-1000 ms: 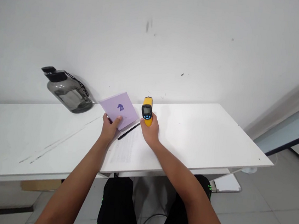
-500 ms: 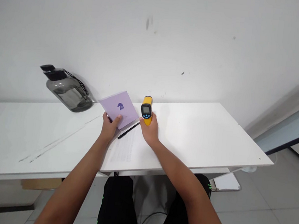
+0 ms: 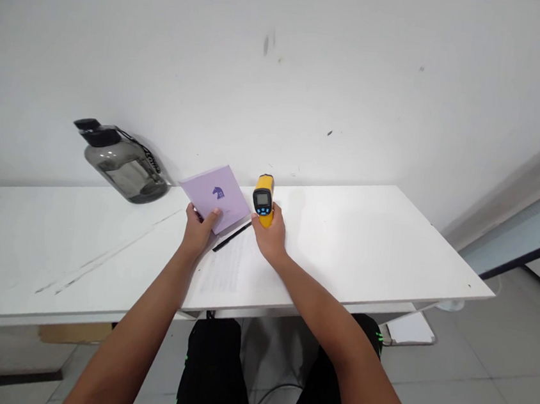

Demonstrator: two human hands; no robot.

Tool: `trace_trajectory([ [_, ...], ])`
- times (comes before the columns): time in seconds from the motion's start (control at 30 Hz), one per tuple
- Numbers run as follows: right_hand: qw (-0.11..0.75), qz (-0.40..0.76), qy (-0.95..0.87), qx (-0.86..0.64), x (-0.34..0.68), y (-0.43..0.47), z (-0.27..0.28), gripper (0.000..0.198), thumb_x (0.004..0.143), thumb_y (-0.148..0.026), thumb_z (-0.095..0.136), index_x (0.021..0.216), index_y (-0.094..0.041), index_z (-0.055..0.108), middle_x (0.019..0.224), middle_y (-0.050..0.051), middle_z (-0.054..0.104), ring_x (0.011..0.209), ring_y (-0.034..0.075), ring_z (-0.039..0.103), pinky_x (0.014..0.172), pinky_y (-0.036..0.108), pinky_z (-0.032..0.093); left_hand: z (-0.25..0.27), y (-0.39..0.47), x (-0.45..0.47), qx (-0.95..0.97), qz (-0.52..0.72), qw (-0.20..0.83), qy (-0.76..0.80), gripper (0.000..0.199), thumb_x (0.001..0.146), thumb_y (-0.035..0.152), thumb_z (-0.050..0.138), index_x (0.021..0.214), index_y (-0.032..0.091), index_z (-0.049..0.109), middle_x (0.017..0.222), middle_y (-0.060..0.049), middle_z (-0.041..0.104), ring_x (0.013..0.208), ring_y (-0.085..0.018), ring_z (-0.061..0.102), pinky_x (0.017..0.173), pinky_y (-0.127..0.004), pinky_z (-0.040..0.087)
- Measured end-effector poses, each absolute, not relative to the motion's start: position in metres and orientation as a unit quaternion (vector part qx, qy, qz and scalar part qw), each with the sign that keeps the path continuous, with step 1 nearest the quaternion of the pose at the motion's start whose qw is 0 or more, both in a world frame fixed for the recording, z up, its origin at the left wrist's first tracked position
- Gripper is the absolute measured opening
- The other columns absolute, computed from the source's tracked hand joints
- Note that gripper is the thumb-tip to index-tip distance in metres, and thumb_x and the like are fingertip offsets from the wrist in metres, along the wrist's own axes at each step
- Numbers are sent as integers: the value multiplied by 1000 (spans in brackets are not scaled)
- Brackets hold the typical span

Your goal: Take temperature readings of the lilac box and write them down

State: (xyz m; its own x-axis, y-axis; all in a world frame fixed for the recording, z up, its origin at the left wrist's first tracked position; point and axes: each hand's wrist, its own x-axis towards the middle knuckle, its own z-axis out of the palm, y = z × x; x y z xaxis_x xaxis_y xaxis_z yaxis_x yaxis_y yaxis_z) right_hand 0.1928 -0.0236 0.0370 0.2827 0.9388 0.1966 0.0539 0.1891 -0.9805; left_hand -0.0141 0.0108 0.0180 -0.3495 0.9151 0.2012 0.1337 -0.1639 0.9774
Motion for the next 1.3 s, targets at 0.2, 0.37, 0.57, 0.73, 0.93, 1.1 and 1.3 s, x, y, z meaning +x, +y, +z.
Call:
trace_trajectory([
  [0.2,601,368,-475,-527,193,-24,37,49,83,-50,72,125,-25,63,108,3,73,100,27,68,93,42,54,18,10,-14,469,599,329,559,80,80,54,90,140,27,46,146,-17,68,136,-33,68,122,-52,54],
  [0.37,593,371,-481,-529,193,-25,38,51,84,-51,71,127,-25,62,110,4,73,101,26,67,94,42,54,19,10,-13,465,601,332,559,82,78,55,92,140,27,46,147,-17,68,135,-33,68,122,-54,53],
  [0.57,580,371,-486,-538,193,-24,38,52,85,-52,70,128,-24,62,111,4,73,102,26,68,94,42,54,17,11,-15,474,597,334,555,80,80,55,90,141,27,45,150,-17,66,138,-33,66,125,-54,51],
  [0.73,573,372,-490,-541,193,-24,37,54,85,-53,70,131,-24,61,114,5,74,104,27,68,95,42,55,16,11,-15,474,595,333,557,80,81,54,89,142,27,44,151,-17,65,138,-33,67,124,-54,52],
  [0.93,573,376,-489,-540,194,-23,37,54,85,-56,70,127,-24,62,115,6,74,104,27,68,94,43,55,16,12,-15,477,592,330,559,82,81,54,89,143,26,43,152,-19,65,140,-34,66,125,-54,51],
  [1.1,575,385,-480,-540,194,-23,37,52,83,-55,71,125,-24,61,115,6,73,103,27,68,95,43,55,16,12,-16,477,589,325,566,82,82,54,88,144,26,43,152,-18,65,140,-34,66,126,-55,51],
  [1.3,573,381,-488,-536,195,-24,37,53,84,-56,70,126,-24,62,114,6,73,103,28,67,95,43,55,15,12,-16,480,590,323,564,80,82,55,88,143,27,44,150,-18,66,140,-35,66,124,-56,52],
])
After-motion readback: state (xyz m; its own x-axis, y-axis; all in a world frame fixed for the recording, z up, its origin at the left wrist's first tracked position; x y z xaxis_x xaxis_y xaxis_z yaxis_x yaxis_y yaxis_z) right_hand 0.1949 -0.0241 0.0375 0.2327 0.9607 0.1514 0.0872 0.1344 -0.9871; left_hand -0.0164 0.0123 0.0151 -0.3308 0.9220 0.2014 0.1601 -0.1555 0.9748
